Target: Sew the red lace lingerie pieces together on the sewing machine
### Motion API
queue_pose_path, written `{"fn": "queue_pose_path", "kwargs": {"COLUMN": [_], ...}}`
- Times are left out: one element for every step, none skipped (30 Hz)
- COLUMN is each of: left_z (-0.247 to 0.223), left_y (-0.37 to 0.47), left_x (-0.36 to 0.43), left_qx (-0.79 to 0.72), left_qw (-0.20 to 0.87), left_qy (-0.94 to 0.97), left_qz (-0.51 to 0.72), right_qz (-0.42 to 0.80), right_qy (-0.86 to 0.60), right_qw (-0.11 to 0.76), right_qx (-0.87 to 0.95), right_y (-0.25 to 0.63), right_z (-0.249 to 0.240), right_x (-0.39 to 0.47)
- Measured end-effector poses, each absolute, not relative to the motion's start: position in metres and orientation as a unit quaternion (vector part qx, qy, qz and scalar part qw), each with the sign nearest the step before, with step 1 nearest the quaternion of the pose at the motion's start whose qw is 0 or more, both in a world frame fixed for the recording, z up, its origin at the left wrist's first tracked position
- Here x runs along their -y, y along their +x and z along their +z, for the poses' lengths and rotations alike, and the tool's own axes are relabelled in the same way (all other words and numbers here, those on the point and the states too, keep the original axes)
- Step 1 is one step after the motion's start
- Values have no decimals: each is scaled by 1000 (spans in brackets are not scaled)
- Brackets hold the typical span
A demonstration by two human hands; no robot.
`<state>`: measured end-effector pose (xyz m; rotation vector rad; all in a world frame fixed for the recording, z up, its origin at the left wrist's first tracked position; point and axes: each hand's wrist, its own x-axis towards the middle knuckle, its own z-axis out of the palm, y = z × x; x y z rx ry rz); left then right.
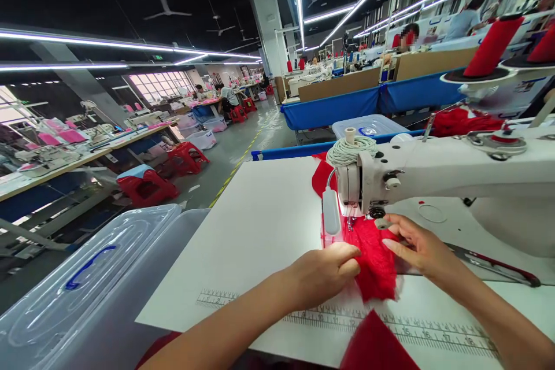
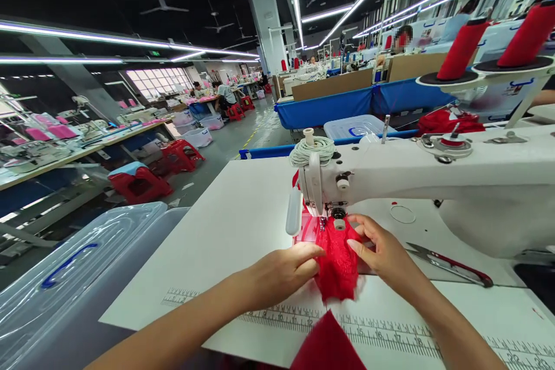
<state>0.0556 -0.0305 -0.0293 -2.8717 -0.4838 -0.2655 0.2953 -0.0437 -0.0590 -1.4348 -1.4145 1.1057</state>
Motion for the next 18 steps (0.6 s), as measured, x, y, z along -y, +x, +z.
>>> {"fn": "queue_pose_path", "kwargs": {"left_z": [-29,-30,-32,-35,-39,-42,-46,-50,-53,-55,-56,-57,-57,-57,-56,-55,-54,-53], "left_y": [54,53,53,54,55,58,60,63,65,67,69,70,70,70,70,69,69,68], "left_x": [29,27,25,24,23,23,24,26,28,30,32,34,35,36,37,37,37,38], "left_qx": [166,169,173,178,187,199,213,229,245,258,268,275,280,284,286,287,287,287], "left_qw": [90,79,78,83,90,95,97,96,92,87,81,74,66,60,53,48,43,38], "left_qy": [-978,-979,-979,-977,-975,-971,-967,-963,-959,-955,-952,-950,-948,-947,-946,-946,-946,-946], "left_qz": [-86,-82,-80,-81,-85,-91,-97,-104,-110,-116,-122,-127,-131,-136,-140,-143,-145,-147], "right_qz": [480,516,546,566,580,588,592,593,590,580,565,549,527,496,456,410,353,296], "right_qy": [-563,-561,-560,-562,-561,-560,-559,-560,-563,-568,-575,-582,-589,-596,-599,-594,-577,-548], "right_qw": [425,432,431,426,419,415,414,415,420,429,441,455,470,486,496,495,481,449], "right_qx": [522,483,450,428,416,410,407,402,398,396,395,391,392,403,432,485,557,641], "right_y": [293,290,289,287,287,289,291,295,300,306,312,318,323,326,328,328,325,321], "right_z": [-56,-54,-51,-49,-46,-44,-41,-39,-37,-36,-36,-36,-39,-42,-46,-51,-56,-61], "right_x": [46,48,50,52,53,54,54,54,53,53,53,54,55,58,63,68,73,78]}}
